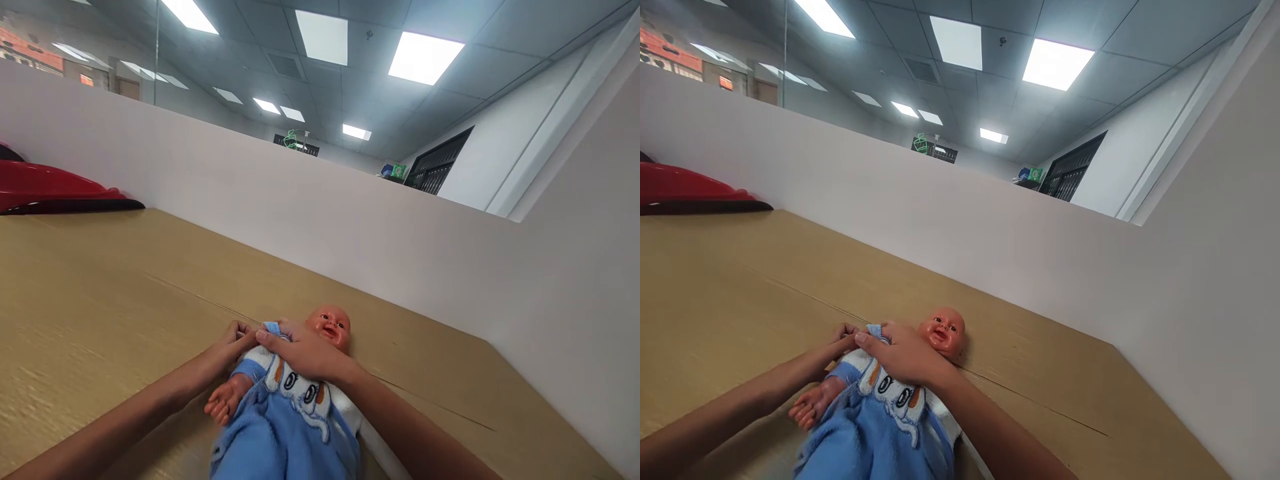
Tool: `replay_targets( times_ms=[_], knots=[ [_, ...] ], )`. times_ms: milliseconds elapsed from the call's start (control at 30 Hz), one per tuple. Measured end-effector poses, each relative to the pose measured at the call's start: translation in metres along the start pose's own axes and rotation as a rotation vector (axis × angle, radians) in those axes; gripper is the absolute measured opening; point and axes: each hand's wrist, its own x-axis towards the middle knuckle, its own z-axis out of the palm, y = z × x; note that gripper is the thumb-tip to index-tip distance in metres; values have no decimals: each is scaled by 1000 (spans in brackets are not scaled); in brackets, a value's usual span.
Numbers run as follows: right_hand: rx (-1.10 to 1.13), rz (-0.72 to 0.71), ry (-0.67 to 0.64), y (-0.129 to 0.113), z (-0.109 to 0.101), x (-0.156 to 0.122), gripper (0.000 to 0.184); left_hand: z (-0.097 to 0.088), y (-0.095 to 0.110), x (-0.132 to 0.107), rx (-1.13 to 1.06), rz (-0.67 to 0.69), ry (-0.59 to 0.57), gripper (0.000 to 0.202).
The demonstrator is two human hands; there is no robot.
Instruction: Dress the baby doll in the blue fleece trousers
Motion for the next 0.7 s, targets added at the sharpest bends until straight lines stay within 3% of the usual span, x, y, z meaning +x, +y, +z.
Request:
replay_targets(
  times_ms=[100,200,333,500,700],
  knots=[
    [-89,117,79,-9,-5,-6,35,-9,17,-14,154,-97,-189,65],
    [-105,193,154,-12,-8,-6,13,-16,37,-25,301,-176,-351,72],
    [-38,293,130,-18,-4,5,29,-15,42,-28,340,-193,-442,81],
    [-175,312,186,-30,8,11,25,-5,27,-31,237,-94,-443,87],
    [-293,222,216,1,-6,-8,27,5,39,-43,437,-302,-523,88]
  ],
)
